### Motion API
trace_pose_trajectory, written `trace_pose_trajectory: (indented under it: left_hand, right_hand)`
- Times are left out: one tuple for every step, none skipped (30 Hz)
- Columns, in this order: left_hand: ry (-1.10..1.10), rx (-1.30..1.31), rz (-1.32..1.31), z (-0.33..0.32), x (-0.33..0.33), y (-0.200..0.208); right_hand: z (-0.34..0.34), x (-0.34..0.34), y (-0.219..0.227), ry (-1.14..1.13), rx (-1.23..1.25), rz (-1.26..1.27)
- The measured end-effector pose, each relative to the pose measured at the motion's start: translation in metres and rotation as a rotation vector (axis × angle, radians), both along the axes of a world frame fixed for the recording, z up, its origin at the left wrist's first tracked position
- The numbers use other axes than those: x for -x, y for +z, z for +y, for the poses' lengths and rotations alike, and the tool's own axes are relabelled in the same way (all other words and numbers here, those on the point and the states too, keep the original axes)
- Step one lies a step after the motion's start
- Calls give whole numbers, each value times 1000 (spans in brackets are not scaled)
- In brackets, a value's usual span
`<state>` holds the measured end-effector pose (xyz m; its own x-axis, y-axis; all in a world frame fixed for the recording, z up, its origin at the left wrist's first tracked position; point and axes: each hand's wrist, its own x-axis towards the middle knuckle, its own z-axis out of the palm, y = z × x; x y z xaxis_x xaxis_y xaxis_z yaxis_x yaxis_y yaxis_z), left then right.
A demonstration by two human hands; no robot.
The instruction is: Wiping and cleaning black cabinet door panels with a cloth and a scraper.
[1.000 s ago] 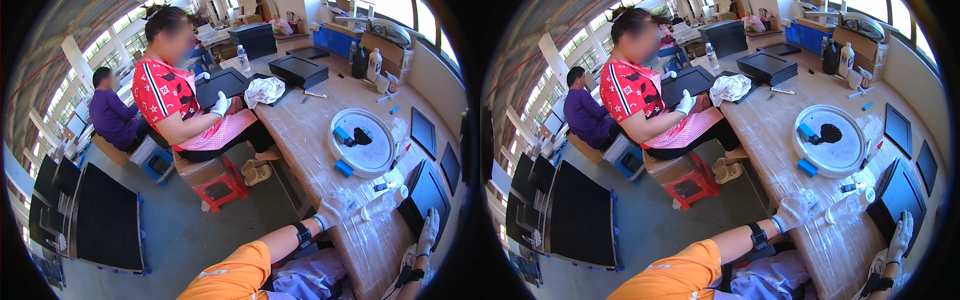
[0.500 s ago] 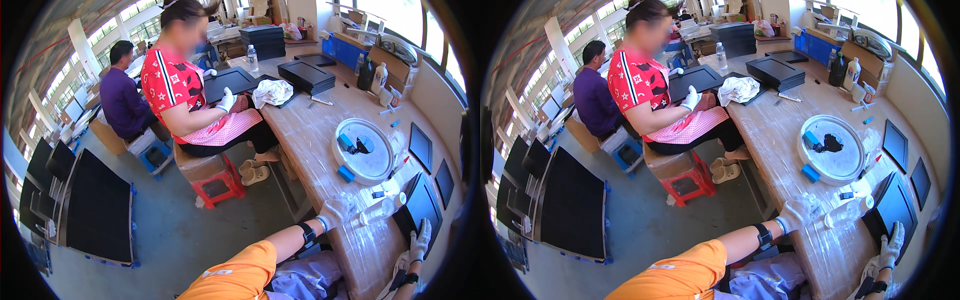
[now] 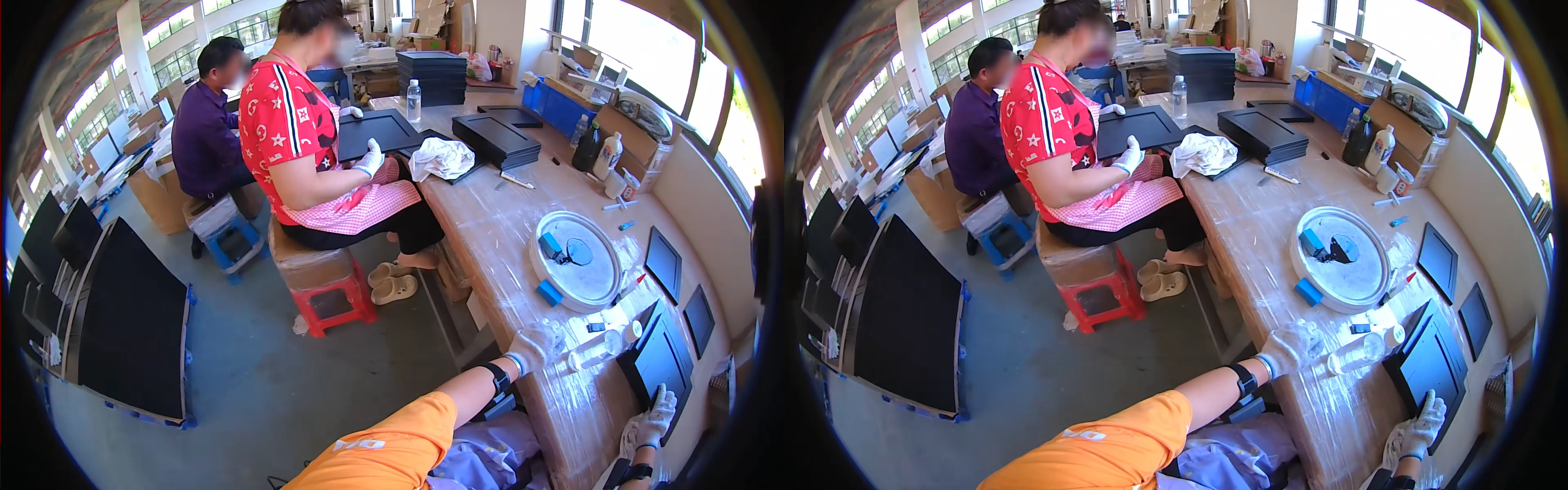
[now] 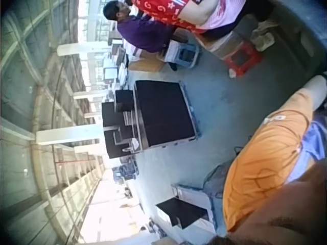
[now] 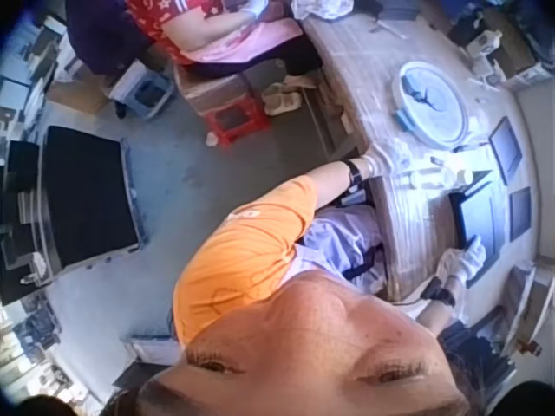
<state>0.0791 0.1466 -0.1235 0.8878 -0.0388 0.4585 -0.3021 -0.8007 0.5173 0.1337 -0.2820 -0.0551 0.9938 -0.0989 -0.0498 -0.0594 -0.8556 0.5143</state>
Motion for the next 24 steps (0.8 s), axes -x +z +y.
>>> trace_pose_trajectory:
  left_hand:
    - [-5, 4, -3, 0, 0, -2]
    - [10, -17, 4, 1, -1, -3]
    - [23, -40, 12, 0, -2, -4]
    - [44, -26, -5, -4, -2, -1]
    - [35, -25, -7, -4, -2, 0]
    - [44, -34, 16, -3, -1, 2]
    - [58, -46, 42, -1, -1, 2]
    - [53, -39, 39, 0, -1, 1]
    - [42, -40, 37, 0, -2, 1]
    - [46, -48, 18, 0, -2, 3]
    - [48, -57, -1, 0, -3, 2]
    - [36, -2, -49, 1, -4, 2]
    - [17, 0, -53, -2, -5, 4]
    - [23, 15, -52, -3, -5, 7]
    - [27, 30, -52, -4, -4, 9]
    - [27, 77, -70, 0, 0, 8]
    - [19, 77, -73, 1, 3, 6]
    - [10, 140, -65, 2, 7, 5]
    - [0, 199, -56, 2, 12, 4]
    - [-65, 231, -26, 2, 17, 3]
    - [-57, 212, -13, 1, 28, 1]
    - [-176, 530, 115, -6, 42, 2]
    - [-292, 847, 252, -10, 55, 4]
    - [-480, 887, 341, -13, 64, 6]
  right_hand:
    - [1, 10, 2, 21, -38, -79]
    - [0, 28, 7, 107, -144, -242]
    - [-18, 30, 4, 101, -141, -245]
    - [-45, 34, 2, 241, -220, -369]
    - [-54, 40, 7, 394, -301, -487]
    - [-61, 47, 11, 585, -311, -646]
    - [-51, 62, 28, 581, -312, -646]
    - [-40, 81, 48, 566, -469, -599]
    - [-30, 99, 67, 545, -624, -551]
    - [-23, 113, 80, 609, -777, -592]
    - [-30, 126, 89, 602, -774, -598]
    - [-38, 138, 98, 588, -824, -605]
    - [-46, 152, 103, 568, -869, -616]
    - [-65, 159, 96, 635, -834, -764]
    - [-87, 172, 95, 623, -826, -771]
    - [-98, 185, 107, 436, -976, -608]
    - [-105, 199, 115, 240, -1109, -447]
    - [-104, 212, 115, 297, -1042, -493]
    - [-78, 230, 134, 291, -1043, -499]
    - [-31, 252, 168, 318, -929, -341]
    - [-1, 257, 185, 353, -829, -163]
    - [10, 266, 190, 336, -770, -140]
    - [0, 268, 182, 322, -771, -140]
    - [-12, 279, 175, 388, -748, -190]
